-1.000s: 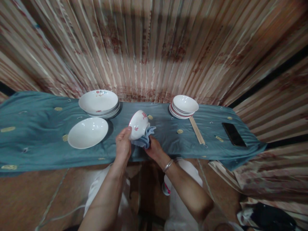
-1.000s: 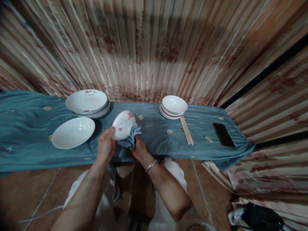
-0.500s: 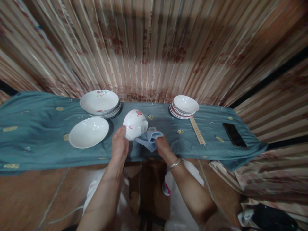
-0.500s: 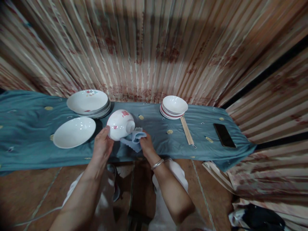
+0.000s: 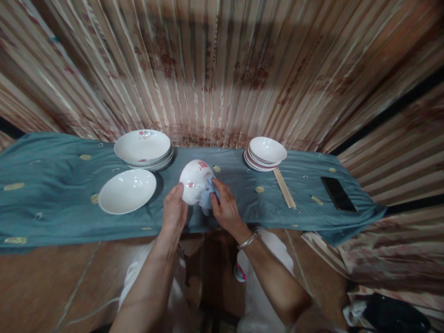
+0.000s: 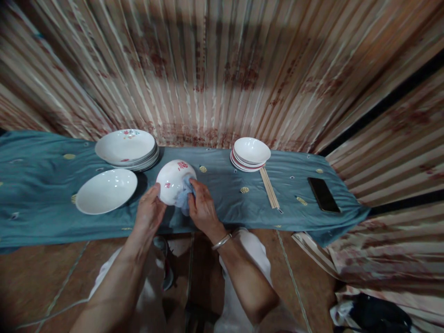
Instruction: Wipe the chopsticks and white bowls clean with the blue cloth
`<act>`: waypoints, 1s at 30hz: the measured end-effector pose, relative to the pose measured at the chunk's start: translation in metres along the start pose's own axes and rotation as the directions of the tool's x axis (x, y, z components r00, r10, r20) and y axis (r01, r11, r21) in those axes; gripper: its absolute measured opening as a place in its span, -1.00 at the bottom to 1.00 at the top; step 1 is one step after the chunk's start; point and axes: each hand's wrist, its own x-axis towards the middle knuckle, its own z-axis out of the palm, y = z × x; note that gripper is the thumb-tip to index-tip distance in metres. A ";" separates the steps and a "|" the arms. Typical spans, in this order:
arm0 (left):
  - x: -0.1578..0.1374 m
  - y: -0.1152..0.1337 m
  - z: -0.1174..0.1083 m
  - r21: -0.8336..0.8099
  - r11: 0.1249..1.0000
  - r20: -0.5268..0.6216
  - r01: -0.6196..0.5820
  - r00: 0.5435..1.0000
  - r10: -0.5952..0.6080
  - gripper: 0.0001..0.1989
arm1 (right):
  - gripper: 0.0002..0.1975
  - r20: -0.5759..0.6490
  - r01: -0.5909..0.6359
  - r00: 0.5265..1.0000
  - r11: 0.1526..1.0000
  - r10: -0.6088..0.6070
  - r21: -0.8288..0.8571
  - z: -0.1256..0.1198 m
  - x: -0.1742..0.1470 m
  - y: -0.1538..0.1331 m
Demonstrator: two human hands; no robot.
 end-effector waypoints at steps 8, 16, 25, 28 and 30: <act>0.002 0.003 -0.001 -0.013 0.999 -0.053 -0.041 0.998 0.041 -0.68 | -0.61 0.047 0.075 0.997 0.985 -0.068 -0.154 0.003 -0.002 0.002; 0.004 0.003 -0.003 -0.028 0.998 -0.058 -0.051 0.997 0.050 -0.71 | -0.57 0.047 0.097 0.994 0.993 -0.094 -0.063 0.009 -0.011 -0.011; 0.004 -0.001 -0.004 0.002 0.999 0.007 -0.039 0.999 0.039 -0.66 | -0.46 0.079 0.130 0.989 0.988 -0.124 -0.080 0.009 -0.012 -0.014; 0.002 -0.002 -0.003 0.001 1.000 0.011 -0.020 1.000 0.020 -0.64 | -0.44 0.073 0.140 0.989 0.983 -0.132 -0.117 0.008 -0.009 -0.011; 0.001 -0.002 -0.001 0.001 1.000 0.009 -0.020 1.000 0.020 -0.64 | -0.44 0.063 0.141 0.989 0.978 -0.132 -0.153 0.009 -0.007 -0.007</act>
